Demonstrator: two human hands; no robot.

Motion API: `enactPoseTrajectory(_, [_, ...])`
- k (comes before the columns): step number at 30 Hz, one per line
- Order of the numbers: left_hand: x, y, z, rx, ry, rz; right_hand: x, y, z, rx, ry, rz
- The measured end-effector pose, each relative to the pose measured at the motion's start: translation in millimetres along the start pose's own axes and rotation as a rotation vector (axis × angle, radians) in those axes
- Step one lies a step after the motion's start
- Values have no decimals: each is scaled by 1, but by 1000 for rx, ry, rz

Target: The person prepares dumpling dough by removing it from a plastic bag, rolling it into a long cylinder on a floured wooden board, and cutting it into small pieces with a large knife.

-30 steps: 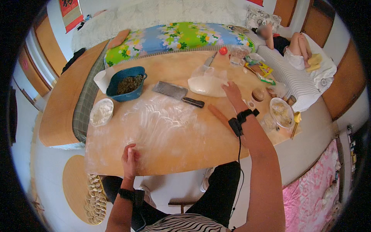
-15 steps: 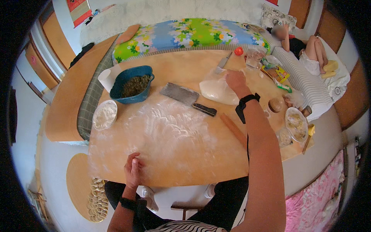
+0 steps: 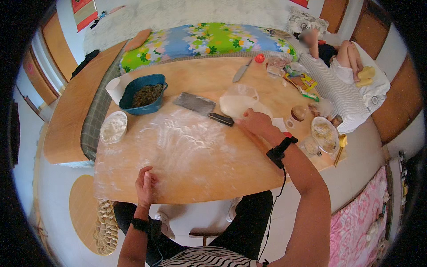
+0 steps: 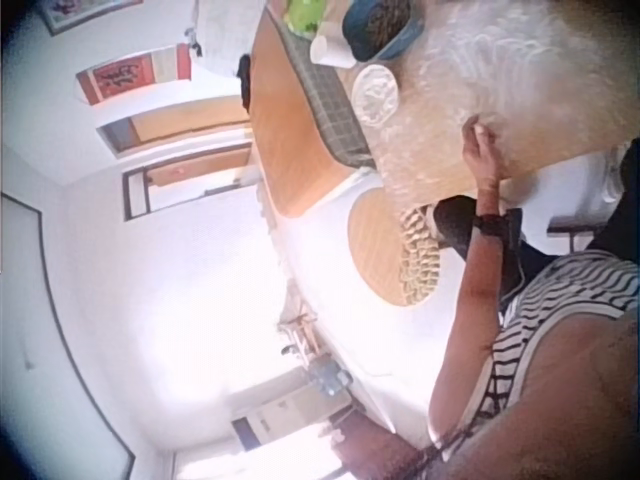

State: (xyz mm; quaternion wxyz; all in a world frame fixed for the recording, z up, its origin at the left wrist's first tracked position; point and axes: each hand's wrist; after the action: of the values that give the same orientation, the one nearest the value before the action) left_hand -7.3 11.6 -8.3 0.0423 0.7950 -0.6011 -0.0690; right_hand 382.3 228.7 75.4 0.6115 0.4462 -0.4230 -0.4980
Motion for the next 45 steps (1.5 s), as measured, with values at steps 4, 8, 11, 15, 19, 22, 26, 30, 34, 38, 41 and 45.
enactPoseTrajectory(4, [-3,-5,3,23,-5,13,-25,-4,-50,260,386,-75])
enactPoseTrajectory(8, [2,1,0,25,-2,-16,-73,23,-37,48,447,-118])
enactPoseTrajectory(11, [-2,-6,-3,45,4,2,-114,34,-72,84,620,-291])
enactPoseTrajectory(15, [0,-5,-9,16,-8,-4,-117,72,-52,173,611,-443])
enactPoseTrajectory(19, [1,-3,-13,-69,-13,11,-62,114,14,-802,55,-215])
enactPoseTrajectory(22, [1,-9,-5,86,80,49,-14,130,55,-971,76,-122])
enactPoseTrajectory(26, [2,-51,-55,502,232,392,56,136,114,-1048,126,37])
enactPoseTrajectory(30, [12,-84,-109,1084,548,615,121,109,167,-978,263,182])
enactPoseTrajectory(34, [39,-67,-87,1237,248,594,197,52,235,-870,581,284])
enactPoseTrajectory(38, [65,-42,-82,1278,143,465,265,2,260,-445,830,148])
enactPoseTrajectory(41, [74,-21,-107,1445,201,389,301,10,259,-264,770,50])
enactPoseTrajectory(45, [70,3,-93,1540,32,391,308,19,225,-50,622,-102])
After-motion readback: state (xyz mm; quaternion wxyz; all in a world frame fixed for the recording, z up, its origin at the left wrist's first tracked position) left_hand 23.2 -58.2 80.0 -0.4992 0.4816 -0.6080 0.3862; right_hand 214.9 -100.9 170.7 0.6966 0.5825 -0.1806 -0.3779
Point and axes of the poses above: each hand's wrist, its own x-axis away from the middle knuckle, its own y-axis out of the back of the hand, z = x × y, and after that the axes turned 3 degrees about z, right-handed
